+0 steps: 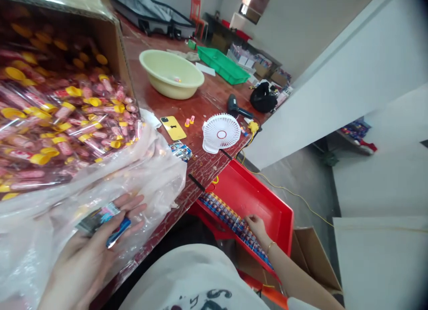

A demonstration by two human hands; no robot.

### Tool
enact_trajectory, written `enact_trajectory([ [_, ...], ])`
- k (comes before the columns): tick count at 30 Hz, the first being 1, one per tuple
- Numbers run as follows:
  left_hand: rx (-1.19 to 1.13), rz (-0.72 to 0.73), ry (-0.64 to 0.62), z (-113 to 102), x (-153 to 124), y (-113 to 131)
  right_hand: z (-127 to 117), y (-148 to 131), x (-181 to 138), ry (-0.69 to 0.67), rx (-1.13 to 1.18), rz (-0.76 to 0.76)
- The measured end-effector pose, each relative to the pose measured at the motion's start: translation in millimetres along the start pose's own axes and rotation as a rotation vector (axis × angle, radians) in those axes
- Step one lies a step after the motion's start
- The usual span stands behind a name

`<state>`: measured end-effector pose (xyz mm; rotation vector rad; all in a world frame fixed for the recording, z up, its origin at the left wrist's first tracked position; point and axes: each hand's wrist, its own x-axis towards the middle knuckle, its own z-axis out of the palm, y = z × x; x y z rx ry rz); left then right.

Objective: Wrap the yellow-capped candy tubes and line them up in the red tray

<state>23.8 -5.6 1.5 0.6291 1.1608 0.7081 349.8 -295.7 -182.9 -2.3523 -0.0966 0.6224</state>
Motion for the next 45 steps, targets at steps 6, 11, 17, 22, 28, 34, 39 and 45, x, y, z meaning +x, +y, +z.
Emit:
enact_trajectory([
  [6, -0.001, -0.022, 0.039, -5.5, 3.5, -0.5, 6.0, 15.3, -0.3, -0.074, -0.053, 0.077],
  [11, 0.006, -0.036, -0.005, -4.3, 5.2, -0.3, -2.0, 12.9, -1.7, -0.021, -0.066, 0.015],
  [17, 0.022, -0.019, -0.025, -9.1, 8.1, -0.1, 1.7, -80.9, 2.0, 0.037, 0.015, -0.431],
  [22, 0.033, 0.065, 0.019, -30.0, 10.5, 3.3, 99.9, -242.6, -53.8, -0.359, 0.089, -1.064],
  [28, -0.008, 0.107, 0.162, -48.8, 2.4, 15.8, 247.4, -393.4, -154.6, -0.528, -0.254, -1.369],
  [34, -0.108, 0.102, 0.107, -59.9, 2.3, 16.5, 319.8, -423.7, -177.4, -0.523, -0.298, -1.200],
  [39, -0.127, 0.118, 0.090, -63.4, 7.0, 12.4, 281.8, -412.1, -165.7, -0.708, -0.121, -1.148],
  [45, -0.119, 0.107, 0.087, -56.9, 15.1, 11.0, 208.1, -383.5, -165.3, -1.263, 0.426, -0.976],
])
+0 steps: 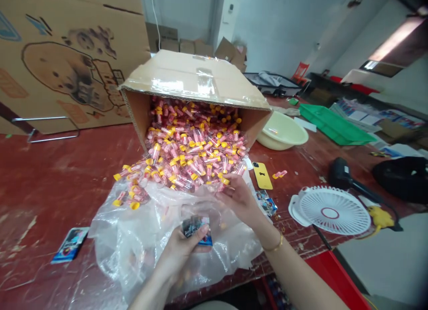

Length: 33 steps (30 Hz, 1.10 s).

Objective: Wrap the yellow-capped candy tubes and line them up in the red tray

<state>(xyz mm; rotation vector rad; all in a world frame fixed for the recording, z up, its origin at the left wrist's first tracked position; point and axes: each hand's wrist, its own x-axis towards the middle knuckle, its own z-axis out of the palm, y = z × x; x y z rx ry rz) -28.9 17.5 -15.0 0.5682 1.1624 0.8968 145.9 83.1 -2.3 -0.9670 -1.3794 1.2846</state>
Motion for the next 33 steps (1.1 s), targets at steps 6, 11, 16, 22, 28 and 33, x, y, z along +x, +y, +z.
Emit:
enact_trajectory([
  [6, 0.099, -0.038, -0.077, 1.0, -0.4, 3.9, 4.5, -25.9, -22.9, -0.056, -0.043, -0.005],
  [11, 0.051, -0.030, -0.051, 1.5, -1.7, 2.7, 10.0, -35.7, -20.4, -0.138, -0.143, -0.081],
  [16, 0.068, -0.003, -0.038, 2.1, -2.0, -2.9, 9.3, -35.0, -22.1, -0.169, -0.225, -0.139],
  [22, 0.119, 0.044, -0.077, 3.3, 0.4, -7.3, 4.1, -37.5, -28.2, -0.170, -0.412, -0.187],
  [28, 0.101, 0.127, -0.055, 6.2, -1.1, -1.1, 1.8, -42.6, -28.8, -0.199, -0.486, -0.261],
  [33, 0.119, 0.158, -0.037, 9.0, -3.3, 4.5, 3.2, -48.4, -24.6, -0.244, -0.544, -0.288],
])
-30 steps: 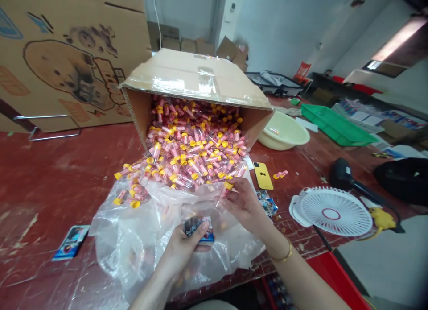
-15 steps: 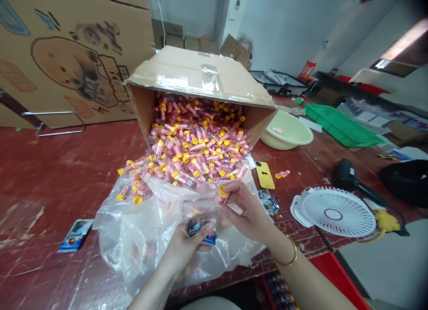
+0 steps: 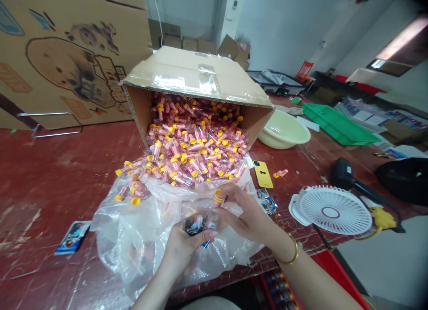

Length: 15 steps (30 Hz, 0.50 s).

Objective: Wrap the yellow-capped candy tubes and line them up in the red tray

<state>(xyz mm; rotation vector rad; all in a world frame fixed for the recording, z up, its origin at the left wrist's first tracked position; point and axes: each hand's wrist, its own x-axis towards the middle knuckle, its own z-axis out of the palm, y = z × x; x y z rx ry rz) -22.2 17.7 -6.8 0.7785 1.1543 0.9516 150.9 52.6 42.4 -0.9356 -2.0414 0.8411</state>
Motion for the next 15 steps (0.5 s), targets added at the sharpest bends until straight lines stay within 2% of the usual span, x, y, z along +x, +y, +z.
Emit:
enact_trajectory([
  [4, 0.003, -0.017, 0.015, 1.5, -1.4, -0.4, 4.4, 3.6, 3.4, -0.038, 0.073, 0.075],
  [8, -0.118, -0.124, 0.026, 4.5, -5.1, -1.6, 17.1, 18.0, 1.1, 0.037, 0.520, 0.336],
  [10, -0.169, -0.170, 0.009, 5.8, -6.3, -0.9, 24.2, 24.5, -3.2, 0.092, 0.717, 0.418],
  [13, -0.232, -0.207, -0.044, 7.6, -5.2, 0.9, 33.7, 27.4, -13.7, 0.141, 0.849, 0.476],
  [15, -0.314, -0.238, -0.052, 9.8, -2.7, 1.8, 40.0, 25.0, -22.4, 0.120, 0.862, 0.477],
])
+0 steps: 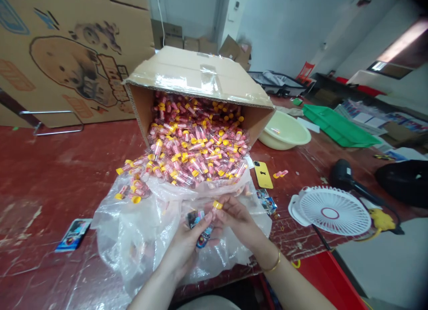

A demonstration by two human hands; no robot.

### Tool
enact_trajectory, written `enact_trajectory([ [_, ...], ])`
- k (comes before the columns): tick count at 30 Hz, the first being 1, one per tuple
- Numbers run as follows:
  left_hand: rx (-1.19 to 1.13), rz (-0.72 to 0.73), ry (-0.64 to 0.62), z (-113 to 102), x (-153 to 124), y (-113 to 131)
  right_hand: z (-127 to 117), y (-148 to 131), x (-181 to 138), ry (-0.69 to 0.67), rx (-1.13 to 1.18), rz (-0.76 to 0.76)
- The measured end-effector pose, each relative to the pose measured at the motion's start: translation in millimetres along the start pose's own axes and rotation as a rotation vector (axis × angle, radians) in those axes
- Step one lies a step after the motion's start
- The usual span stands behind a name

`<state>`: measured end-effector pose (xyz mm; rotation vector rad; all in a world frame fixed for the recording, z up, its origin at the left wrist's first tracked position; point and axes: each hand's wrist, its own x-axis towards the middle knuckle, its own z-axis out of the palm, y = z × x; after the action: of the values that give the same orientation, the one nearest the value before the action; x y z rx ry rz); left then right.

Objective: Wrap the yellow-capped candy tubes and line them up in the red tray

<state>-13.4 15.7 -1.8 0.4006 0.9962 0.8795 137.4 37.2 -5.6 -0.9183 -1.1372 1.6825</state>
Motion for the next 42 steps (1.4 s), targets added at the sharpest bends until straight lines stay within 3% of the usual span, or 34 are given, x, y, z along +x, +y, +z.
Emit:
enact_trajectory([
  [3, -0.097, -0.025, 0.004, 5.3, 4.5, 0.1, 7.8, 10.2, -12.9, -0.041, -0.141, -0.087],
  [7, -0.062, -0.032, 0.006, 11.2, 7.4, 0.3, 19.2, 26.5, -19.8, 0.089, -0.380, -0.238],
  [12, 0.023, 0.032, -0.049, 6.7, 3.1, 1.8, 22.6, 29.0, -14.7, 0.112, -0.355, -0.259],
  [17, 0.119, 0.107, 0.007, 2.4, -2.6, -4.4, 14.3, 21.1, -14.8, 0.084, -0.480, -0.272],
  [25, -0.007, 0.088, 0.040, 12.0, -4.7, -13.6, 17.5, 33.4, -16.1, 0.072, -0.265, -0.211],
  [35, -0.001, 0.121, 0.023, 10.8, -3.8, -15.4, 19.2, 21.9, -20.6, 0.080, -0.361, -0.274],
  [39, 0.089, 0.164, 0.024, 5.8, -2.6, -17.5, 10.1, 12.5, -21.3, 0.063, -0.419, -0.278],
  [42, 0.212, 0.085, 0.036, 7.8, -6.5, -20.6, -3.7, 6.3, -27.2, 0.141, -0.365, -0.227],
])
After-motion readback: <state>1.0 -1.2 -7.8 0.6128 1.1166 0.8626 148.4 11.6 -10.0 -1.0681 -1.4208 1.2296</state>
